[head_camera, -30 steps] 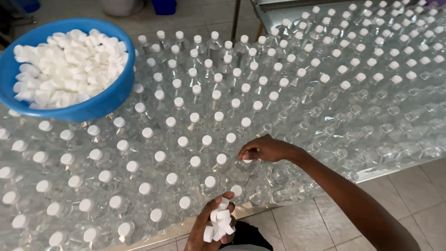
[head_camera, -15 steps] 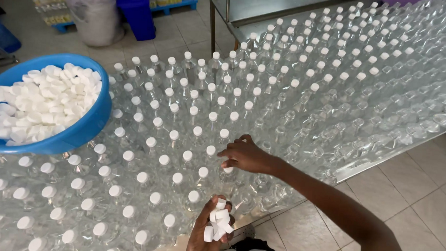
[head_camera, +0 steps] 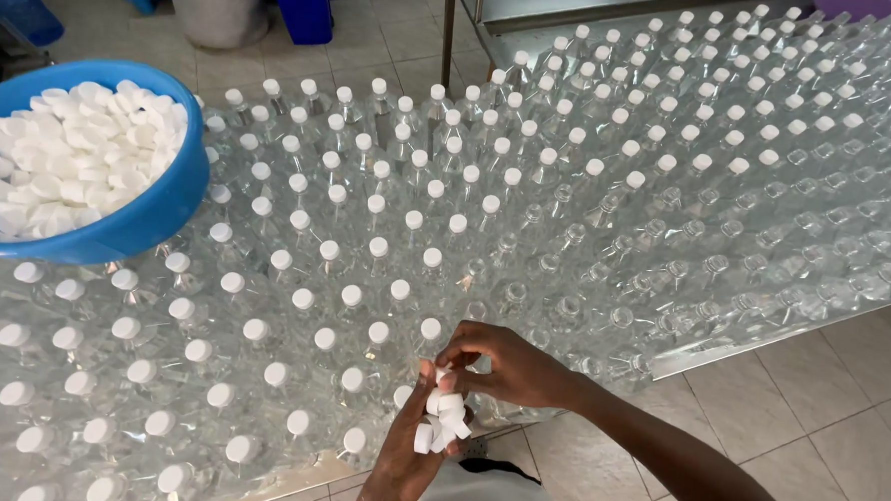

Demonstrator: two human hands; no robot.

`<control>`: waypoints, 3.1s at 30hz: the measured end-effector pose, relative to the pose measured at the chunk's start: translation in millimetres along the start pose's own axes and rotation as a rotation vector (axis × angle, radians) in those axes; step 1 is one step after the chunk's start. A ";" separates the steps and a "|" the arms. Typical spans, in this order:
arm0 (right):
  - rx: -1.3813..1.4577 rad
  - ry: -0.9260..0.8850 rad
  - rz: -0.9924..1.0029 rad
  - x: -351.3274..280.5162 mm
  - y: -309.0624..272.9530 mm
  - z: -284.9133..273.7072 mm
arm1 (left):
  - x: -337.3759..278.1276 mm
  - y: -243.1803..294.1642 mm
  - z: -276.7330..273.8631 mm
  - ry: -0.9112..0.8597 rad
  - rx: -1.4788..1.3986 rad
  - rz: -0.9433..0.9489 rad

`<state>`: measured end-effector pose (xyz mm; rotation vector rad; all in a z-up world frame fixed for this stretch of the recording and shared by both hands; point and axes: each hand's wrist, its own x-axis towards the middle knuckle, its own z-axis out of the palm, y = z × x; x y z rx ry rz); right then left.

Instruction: Placing plastic caps onto the tops of water bottles arranged on a production table

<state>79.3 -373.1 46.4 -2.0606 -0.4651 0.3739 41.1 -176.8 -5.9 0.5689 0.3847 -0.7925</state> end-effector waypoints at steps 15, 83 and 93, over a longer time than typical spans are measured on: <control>0.013 0.263 0.185 62.2 119.9 -73.2 | -4.4 5.7 7.3 0.086 -0.069 0.070; -0.571 0.001 0.056 -12.0 15.6 17.3 | 21.1 3.5 25.4 0.242 0.063 0.101; -0.358 0.210 -0.113 -13.5 11.0 3.8 | 43.0 -1.1 26.0 0.222 0.038 0.119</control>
